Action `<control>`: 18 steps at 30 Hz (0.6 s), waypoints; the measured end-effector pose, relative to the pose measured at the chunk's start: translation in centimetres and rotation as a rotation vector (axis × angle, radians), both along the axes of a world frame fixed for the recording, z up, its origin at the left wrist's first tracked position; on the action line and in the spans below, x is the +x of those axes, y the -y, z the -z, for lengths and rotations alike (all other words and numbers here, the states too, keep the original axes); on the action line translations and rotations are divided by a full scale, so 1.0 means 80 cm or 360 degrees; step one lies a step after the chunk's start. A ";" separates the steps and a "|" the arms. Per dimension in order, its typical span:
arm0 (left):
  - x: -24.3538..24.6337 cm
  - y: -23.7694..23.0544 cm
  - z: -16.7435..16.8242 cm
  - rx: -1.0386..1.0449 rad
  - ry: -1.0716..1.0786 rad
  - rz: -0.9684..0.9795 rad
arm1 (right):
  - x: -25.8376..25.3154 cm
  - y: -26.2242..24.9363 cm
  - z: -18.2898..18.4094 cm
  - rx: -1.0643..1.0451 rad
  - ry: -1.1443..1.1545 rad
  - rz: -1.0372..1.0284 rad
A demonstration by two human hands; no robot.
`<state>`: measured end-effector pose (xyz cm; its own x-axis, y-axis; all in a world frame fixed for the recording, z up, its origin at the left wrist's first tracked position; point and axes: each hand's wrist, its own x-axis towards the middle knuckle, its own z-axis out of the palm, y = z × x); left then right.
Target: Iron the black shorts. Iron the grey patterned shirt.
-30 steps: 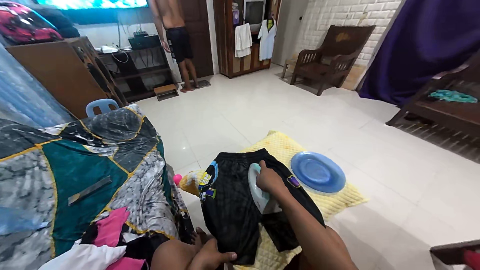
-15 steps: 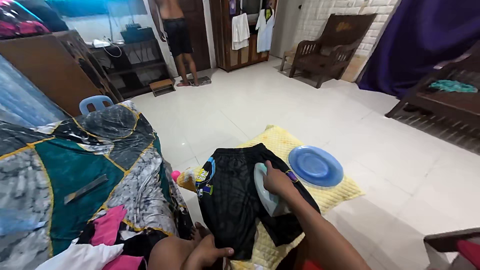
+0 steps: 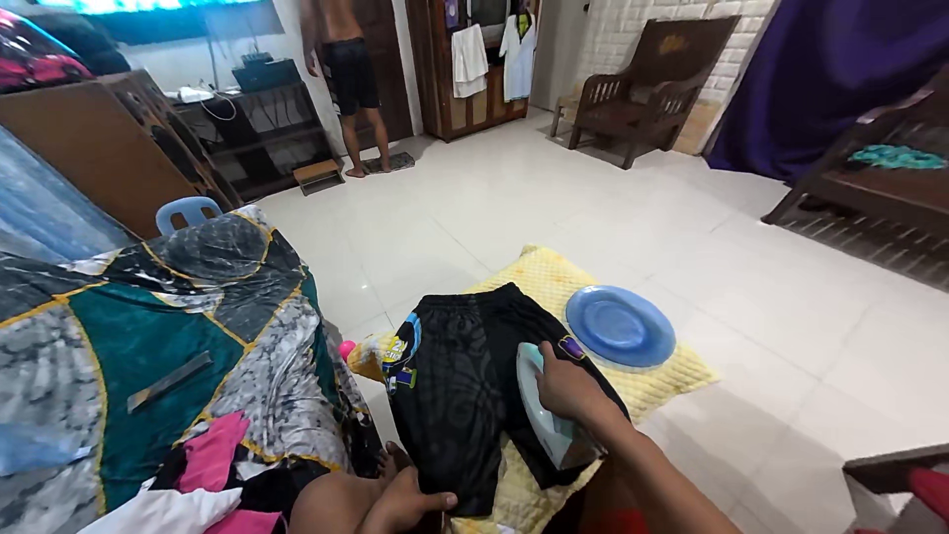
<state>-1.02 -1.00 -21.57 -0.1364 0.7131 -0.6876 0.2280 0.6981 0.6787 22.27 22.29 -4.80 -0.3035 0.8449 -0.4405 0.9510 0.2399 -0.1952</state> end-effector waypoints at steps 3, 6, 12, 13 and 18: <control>-0.001 0.001 0.004 0.0045 0.0042 -0.0024 | -0.013 -0.022 -0.007 -0.0047 -0.0017 -0.0024; 0.001 0.002 0.003 0.0094 0.0109 -0.0060 | -0.026 -0.063 0.003 -0.0040 -0.0194 -0.0053; 0.003 0.008 0.005 0.0123 0.0081 -0.0104 | -0.031 -0.087 0.016 -0.0026 -0.0339 -0.0113; 0.004 0.007 0.004 0.0113 0.0073 -0.0100 | -0.030 -0.079 0.015 -0.0023 -0.0298 -0.0090; 0.001 0.002 0.003 0.0067 0.0007 -0.0034 | -0.004 -0.020 0.011 -0.0026 -0.0160 0.0015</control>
